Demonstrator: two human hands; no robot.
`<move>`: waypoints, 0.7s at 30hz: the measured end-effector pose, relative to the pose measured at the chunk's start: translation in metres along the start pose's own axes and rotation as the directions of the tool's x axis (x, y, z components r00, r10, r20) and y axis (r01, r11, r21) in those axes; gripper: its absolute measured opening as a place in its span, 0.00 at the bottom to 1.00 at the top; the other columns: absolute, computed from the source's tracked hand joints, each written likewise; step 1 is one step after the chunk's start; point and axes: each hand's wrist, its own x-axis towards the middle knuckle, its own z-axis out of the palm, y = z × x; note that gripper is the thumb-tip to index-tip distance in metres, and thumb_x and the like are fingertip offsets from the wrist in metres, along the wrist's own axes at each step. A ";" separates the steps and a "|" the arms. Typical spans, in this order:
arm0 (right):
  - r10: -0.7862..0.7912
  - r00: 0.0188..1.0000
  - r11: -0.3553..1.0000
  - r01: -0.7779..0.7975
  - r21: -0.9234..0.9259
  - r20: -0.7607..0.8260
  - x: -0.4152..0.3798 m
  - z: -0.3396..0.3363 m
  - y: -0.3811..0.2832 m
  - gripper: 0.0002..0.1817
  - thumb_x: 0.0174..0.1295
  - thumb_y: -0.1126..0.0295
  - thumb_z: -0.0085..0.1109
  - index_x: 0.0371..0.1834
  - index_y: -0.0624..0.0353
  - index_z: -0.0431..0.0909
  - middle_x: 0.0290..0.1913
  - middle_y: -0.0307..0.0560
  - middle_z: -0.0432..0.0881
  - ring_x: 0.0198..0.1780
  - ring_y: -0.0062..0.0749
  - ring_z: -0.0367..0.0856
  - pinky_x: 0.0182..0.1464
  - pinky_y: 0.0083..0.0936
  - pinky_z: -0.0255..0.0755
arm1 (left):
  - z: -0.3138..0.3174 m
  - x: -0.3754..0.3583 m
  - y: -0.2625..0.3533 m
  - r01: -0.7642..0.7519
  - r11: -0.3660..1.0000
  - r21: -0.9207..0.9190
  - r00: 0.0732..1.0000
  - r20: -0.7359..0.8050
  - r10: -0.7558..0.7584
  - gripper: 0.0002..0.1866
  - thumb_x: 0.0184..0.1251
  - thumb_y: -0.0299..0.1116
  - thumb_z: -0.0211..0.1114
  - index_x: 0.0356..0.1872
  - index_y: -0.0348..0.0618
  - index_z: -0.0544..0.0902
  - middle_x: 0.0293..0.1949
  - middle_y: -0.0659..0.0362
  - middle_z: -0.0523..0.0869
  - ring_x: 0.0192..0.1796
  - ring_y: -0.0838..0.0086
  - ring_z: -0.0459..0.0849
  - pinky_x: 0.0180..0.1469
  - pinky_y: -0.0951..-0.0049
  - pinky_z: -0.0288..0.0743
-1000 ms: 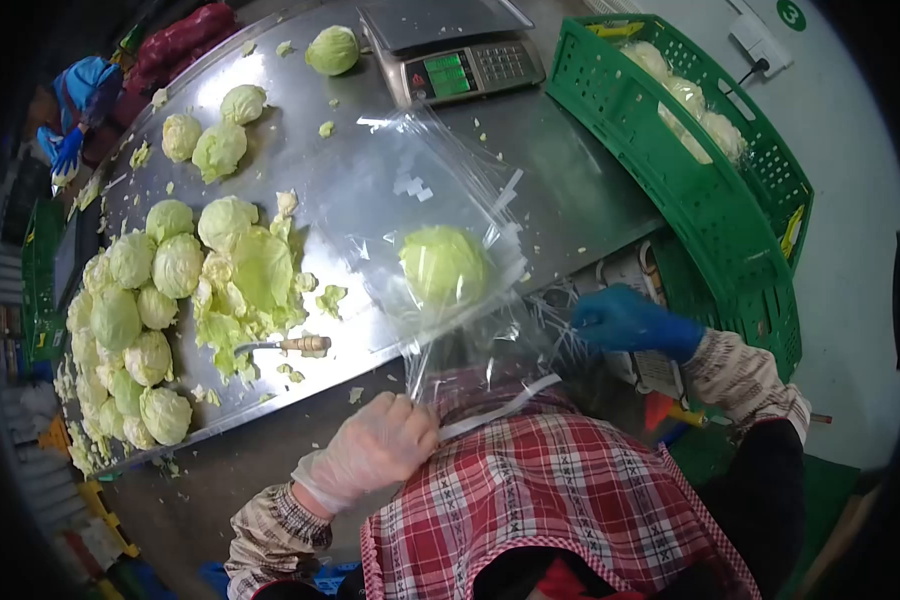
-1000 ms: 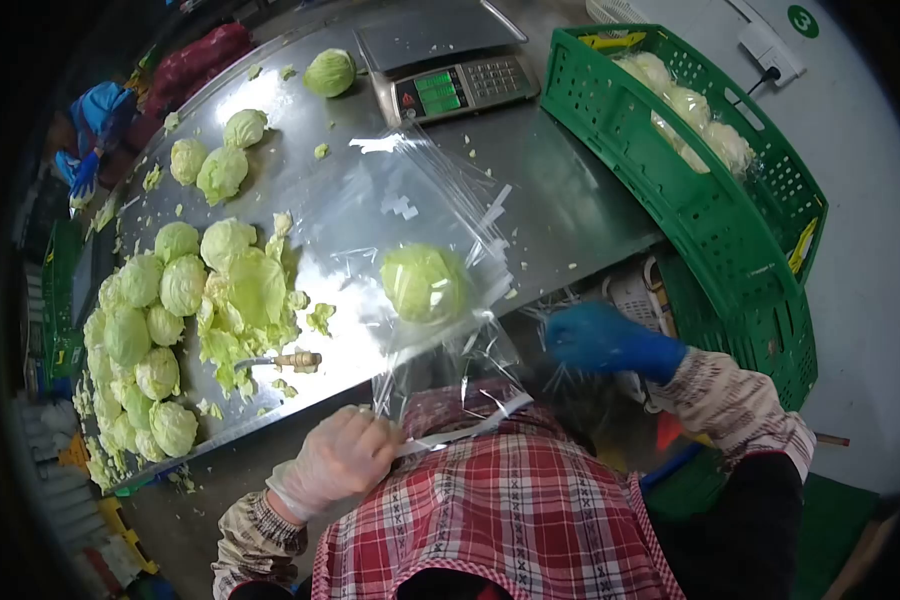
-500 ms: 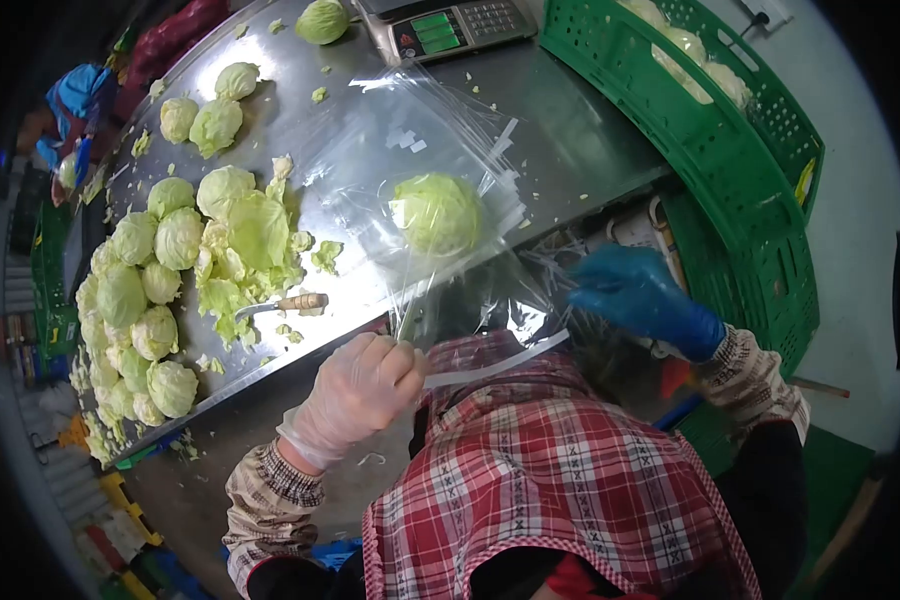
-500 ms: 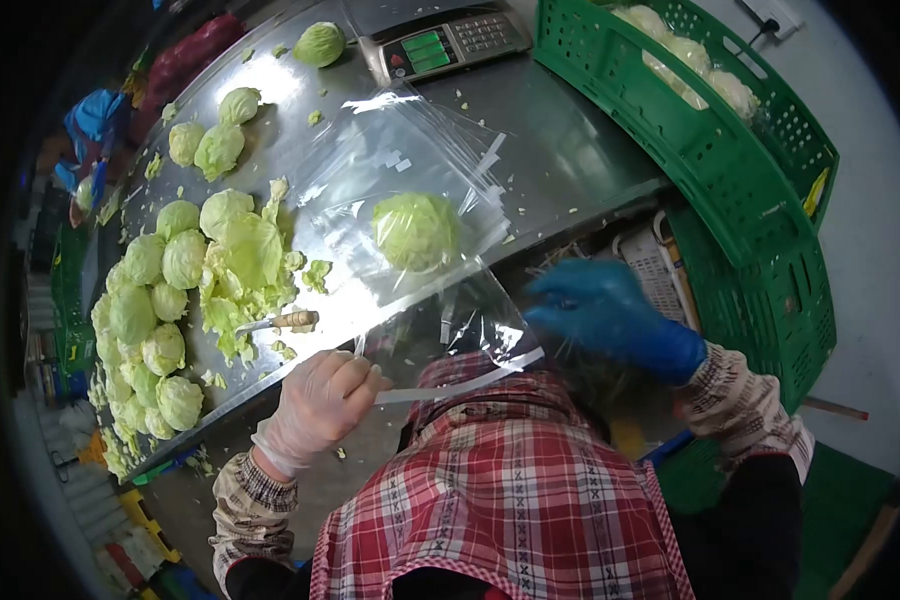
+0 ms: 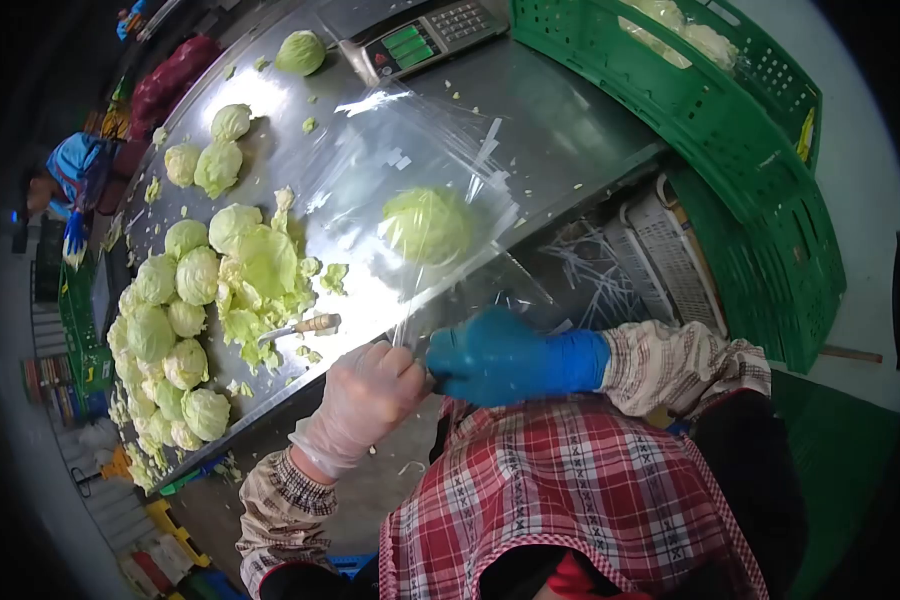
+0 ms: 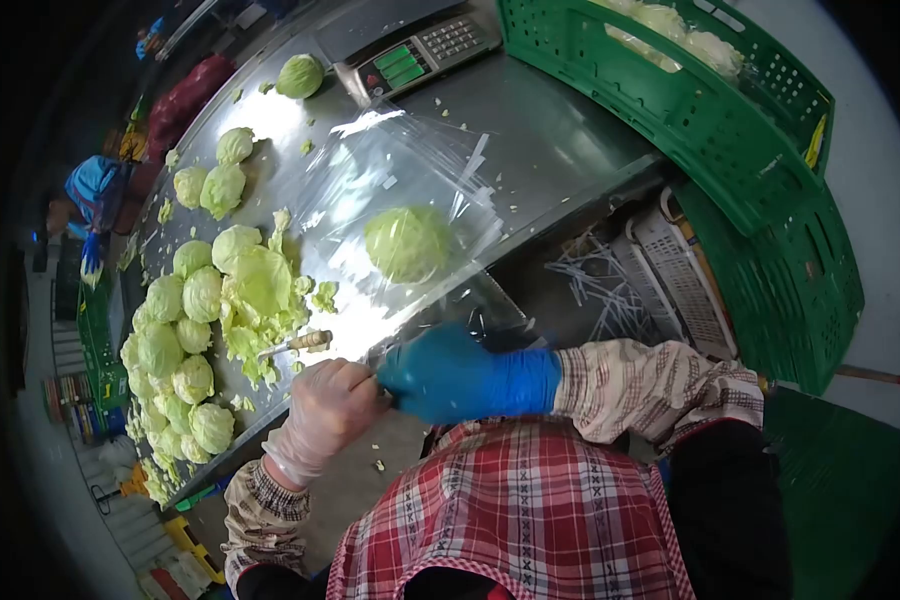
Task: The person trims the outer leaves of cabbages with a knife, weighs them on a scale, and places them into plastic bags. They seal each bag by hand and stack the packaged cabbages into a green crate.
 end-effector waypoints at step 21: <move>0.223 0.900 0.915 -0.060 0.400 -0.375 -0.060 0.044 0.165 0.16 0.56 0.74 0.63 0.49 0.55 0.78 0.55 0.49 0.76 0.55 0.41 0.76 0.56 0.32 0.70 | 0.027 0.034 -0.066 -0.123 0.992 -0.042 0.970 0.206 0.129 0.27 0.51 0.35 0.69 0.54 0.40 0.76 0.58 0.46 0.74 0.60 0.56 0.73 0.61 0.62 0.68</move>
